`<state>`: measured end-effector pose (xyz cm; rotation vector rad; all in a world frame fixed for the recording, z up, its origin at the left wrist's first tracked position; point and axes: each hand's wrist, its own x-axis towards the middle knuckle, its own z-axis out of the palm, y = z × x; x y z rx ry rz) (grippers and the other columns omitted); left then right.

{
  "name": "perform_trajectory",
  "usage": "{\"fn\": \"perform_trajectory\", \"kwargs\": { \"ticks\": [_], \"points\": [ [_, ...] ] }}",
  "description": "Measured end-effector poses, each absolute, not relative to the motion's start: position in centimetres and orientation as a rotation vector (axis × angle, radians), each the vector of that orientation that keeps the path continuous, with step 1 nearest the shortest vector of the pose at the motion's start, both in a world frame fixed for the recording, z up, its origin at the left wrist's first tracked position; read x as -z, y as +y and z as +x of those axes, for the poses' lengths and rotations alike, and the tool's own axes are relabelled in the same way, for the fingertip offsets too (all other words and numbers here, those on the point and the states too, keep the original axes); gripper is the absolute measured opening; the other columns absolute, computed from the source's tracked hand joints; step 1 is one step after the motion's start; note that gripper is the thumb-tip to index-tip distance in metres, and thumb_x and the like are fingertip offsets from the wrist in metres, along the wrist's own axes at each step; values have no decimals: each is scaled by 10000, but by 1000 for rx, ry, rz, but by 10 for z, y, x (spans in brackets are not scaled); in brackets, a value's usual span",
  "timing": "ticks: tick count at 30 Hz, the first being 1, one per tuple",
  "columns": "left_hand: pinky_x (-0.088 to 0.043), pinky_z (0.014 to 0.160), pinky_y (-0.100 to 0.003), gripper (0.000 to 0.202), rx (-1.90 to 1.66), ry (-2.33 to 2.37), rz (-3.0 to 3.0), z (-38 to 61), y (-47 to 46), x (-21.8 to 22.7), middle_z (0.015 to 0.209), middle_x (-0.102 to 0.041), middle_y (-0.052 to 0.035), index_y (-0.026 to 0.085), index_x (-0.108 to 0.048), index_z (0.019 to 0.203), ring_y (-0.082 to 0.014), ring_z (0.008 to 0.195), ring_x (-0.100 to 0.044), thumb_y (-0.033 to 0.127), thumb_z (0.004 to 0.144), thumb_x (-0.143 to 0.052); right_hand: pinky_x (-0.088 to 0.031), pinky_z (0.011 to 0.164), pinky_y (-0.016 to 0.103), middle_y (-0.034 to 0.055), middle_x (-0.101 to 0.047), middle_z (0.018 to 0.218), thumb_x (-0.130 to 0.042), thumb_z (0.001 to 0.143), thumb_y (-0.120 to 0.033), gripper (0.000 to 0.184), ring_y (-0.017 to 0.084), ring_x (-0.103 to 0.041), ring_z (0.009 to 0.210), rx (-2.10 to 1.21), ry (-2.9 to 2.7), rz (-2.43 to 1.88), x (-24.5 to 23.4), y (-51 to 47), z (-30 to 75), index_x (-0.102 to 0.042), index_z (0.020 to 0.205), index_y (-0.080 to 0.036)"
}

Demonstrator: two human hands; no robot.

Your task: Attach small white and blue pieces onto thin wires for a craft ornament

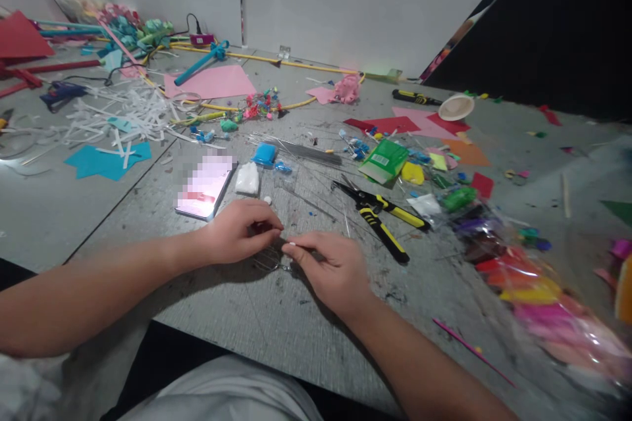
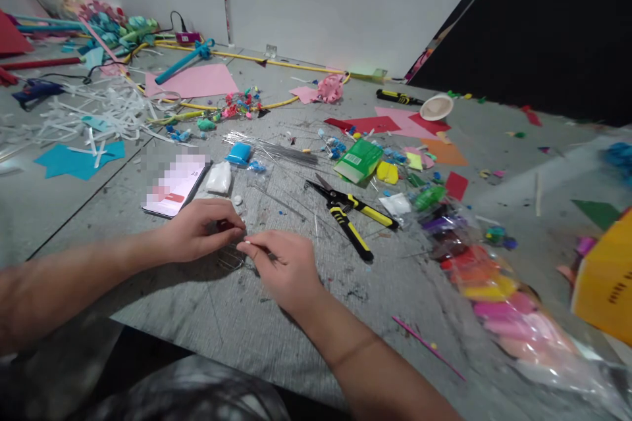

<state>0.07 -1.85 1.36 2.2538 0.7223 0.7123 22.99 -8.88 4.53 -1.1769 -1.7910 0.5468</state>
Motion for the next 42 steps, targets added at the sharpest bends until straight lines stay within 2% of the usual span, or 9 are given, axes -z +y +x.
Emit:
{"fn": "perform_trajectory", "kwargs": {
  "ticks": [4, 7, 11, 14, 21, 25, 29, 37, 42],
  "points": [
    [-560, 811, -308, 162, -709, 726, 2233, 1, -19, -13, 908, -832, -46, 203, -885, 1064, -210, 844, -761, 231, 1160, -758, -569, 534, 201, 7, -722, 743, -460, 919, -253, 207, 104, -675, 554, -731, -1743, -1239, -44, -90, 229, -660, 918, -204],
    [-548, 802, -314, 166, -711, 736, 2226, 1, -19, -11, 896, -826, -44, 206, -894, 1061, -210, 829, -745, 242, 1158, -764, -572, 524, 199, 21, -735, 812, -479, 905, -251, 196, 103, -681, 559, -783, -1704, -1242, -40, -90, 228, -654, 980, -207],
    [-550, 794, -311, 166, -727, 714, 2219, 1, -20, -11, 913, -833, -49, 199, -900, 1077, -207, 828, -744, 241, 1164, -765, -518, 493, 214, -19, -689, 591, -637, 820, -349, 147, 119, -643, 494, -650, -1728, -1280, -40, -90, 228, -687, 786, -216],
    [-562, 797, -317, 163, -705, 718, 2214, 2, -21, -12, 913, -834, -52, 210, -902, 1069, -214, 830, -745, 250, 1164, -776, -505, 514, 233, -27, -641, 509, -592, 852, -380, 254, 119, -612, 466, -566, -1808, -1296, -42, -92, 230, -659, 679, -206],
    [-563, 783, -325, 197, -732, 676, 2259, 3, -22, -13, 889, -831, -55, 218, -902, 1058, -220, 810, -744, 240, 1184, -752, -567, 530, 197, -12, -737, 748, -505, 897, -223, 170, 98, -682, 544, -672, -1734, -1200, -44, -93, 228, -661, 962, -237],
    [-561, 781, -314, 168, -721, 656, 2295, 2, -22, -12, 906, -838, -52, 216, -898, 1081, -219, 822, -761, 216, 1188, -767, -594, 633, 230, -9, -758, 770, -641, 827, -245, 70, 135, -731, 666, -544, -1768, -1142, -48, -92, 226, -703, 860, -243],
    [-561, 805, -301, 164, -704, 663, 2295, 1, -22, -12, 908, -826, -41, 205, -895, 1103, -207, 839, -752, 227, 1203, -766, -562, 527, 221, -22, -724, 617, -698, 783, -327, 123, 132, -693, 536, -490, -1757, -1184, -49, -93, 226, -703, 724, -220],
    [-526, 803, -301, 219, -701, 659, 2300, 0, -21, -13, 910, -812, -39, 201, -876, 1075, -201, 834, -713, 258, 1221, -724, -636, 682, 250, 14, -756, 960, -485, 905, -159, 283, 122, -749, 740, -606, -1735, -1144, -45, -93, 228, -625, 1132, -253],
    [-537, 812, -301, 192, -693, 671, 2275, 0, -21, -13, 933, -826, -47, 195, -881, 1094, -202, 837, -719, 244, 1200, -728, -623, 641, 247, -8, -765, 755, -719, 765, -261, 39, 150, -744, 665, -499, -1686, -1173, -48, -93, 225, -724, 796, -237]
  ]
}}
